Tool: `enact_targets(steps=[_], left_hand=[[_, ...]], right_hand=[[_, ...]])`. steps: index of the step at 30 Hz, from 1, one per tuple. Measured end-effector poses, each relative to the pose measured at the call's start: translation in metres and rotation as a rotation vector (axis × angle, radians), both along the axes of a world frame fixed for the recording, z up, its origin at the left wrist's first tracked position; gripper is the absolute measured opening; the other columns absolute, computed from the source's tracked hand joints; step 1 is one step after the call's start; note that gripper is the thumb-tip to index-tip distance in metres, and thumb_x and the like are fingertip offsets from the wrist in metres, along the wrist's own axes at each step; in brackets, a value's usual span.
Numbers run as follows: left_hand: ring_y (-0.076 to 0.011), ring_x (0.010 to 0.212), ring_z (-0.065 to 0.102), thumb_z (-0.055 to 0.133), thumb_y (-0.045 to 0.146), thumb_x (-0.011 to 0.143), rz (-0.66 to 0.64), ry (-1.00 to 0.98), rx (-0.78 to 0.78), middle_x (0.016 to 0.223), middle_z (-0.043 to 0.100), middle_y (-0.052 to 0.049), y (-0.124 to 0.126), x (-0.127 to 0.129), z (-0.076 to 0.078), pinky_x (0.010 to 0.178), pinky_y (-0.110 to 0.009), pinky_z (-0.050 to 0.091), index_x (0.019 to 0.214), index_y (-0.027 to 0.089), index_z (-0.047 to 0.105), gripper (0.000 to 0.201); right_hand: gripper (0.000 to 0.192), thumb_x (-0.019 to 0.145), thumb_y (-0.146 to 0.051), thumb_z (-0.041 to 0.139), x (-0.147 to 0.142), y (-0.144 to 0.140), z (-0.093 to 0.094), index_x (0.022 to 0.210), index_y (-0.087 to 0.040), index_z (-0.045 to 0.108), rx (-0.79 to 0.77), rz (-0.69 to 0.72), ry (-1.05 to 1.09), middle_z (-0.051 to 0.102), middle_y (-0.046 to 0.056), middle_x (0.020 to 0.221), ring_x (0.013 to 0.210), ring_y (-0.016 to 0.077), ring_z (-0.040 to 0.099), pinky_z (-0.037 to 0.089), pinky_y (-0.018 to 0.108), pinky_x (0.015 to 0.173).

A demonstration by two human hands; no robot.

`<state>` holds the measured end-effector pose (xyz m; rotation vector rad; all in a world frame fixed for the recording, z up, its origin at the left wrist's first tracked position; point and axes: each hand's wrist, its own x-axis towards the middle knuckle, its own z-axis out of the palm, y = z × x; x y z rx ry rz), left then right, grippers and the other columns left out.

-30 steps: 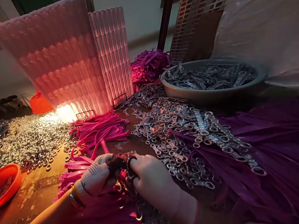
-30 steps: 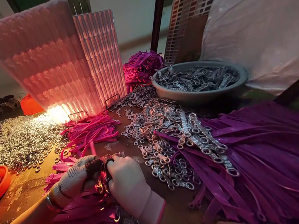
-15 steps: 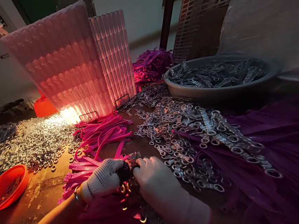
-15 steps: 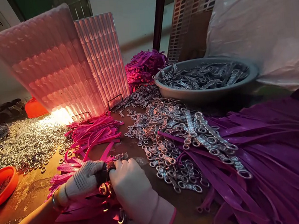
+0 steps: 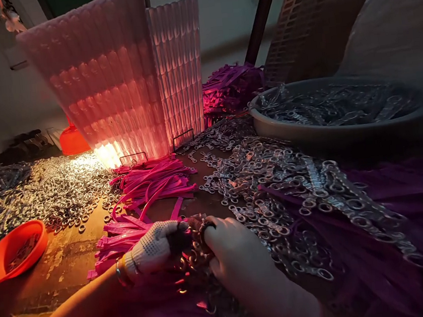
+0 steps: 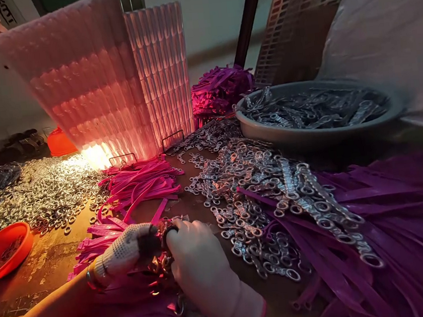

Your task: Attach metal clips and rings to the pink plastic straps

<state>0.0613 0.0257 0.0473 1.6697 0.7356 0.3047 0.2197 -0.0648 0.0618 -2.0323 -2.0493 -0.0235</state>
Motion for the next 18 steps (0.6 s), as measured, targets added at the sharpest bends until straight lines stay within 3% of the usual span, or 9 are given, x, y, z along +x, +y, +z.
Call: enact_targets(steps=[3,7,11,18], left_hand=[[-0.0088,0.05,0.045,0.055,0.029,0.086,0.176,0.007,-0.013,0.066,0.062,-0.001,-0.008,-0.003,-0.003,0.046,-0.02,0.035,0.083,0.014,0.066,0.019],[-0.0139,0.067,0.055,0.054,0.02,0.084,0.125,0.03,0.216,0.078,0.068,-0.004,-0.016,-0.005,0.001,0.063,-0.024,0.044,0.082,0.014,0.068,0.015],[-0.0136,0.064,0.052,0.051,0.018,0.085,0.126,0.067,0.327,0.069,0.064,-0.002,-0.019,-0.004,0.002,0.06,-0.023,0.041,0.074,0.015,0.065,0.018],[-0.0135,0.066,0.052,0.055,0.022,0.085,0.061,0.148,0.279,0.071,0.064,-0.001,-0.022,-0.008,-0.006,0.056,-0.022,0.038,0.074,0.015,0.064,0.016]], right_hand=[[0.026,0.065,-0.005,0.055,-0.002,0.0,0.012,0.086,-0.018,0.062,-0.149,0.028,-0.009,0.068,0.011,0.091,0.079,0.0232,0.059,0.03,0.034,0.065],[0.025,0.072,-0.002,0.05,-0.005,0.004,0.014,0.089,-0.016,0.062,-0.257,0.017,-0.047,0.07,0.011,0.086,0.08,0.0233,0.063,0.032,0.033,0.065],[0.023,0.075,-0.002,0.049,-0.004,0.005,0.004,0.09,-0.015,0.062,-0.228,0.074,-0.079,0.07,0.012,0.086,0.08,0.0237,0.065,0.031,0.034,0.064],[0.015,0.074,-0.007,0.051,-0.006,-0.001,-0.018,0.081,-0.015,0.061,-0.184,0.198,-0.066,0.069,0.011,0.073,0.065,0.0218,0.063,0.018,0.035,0.053]])
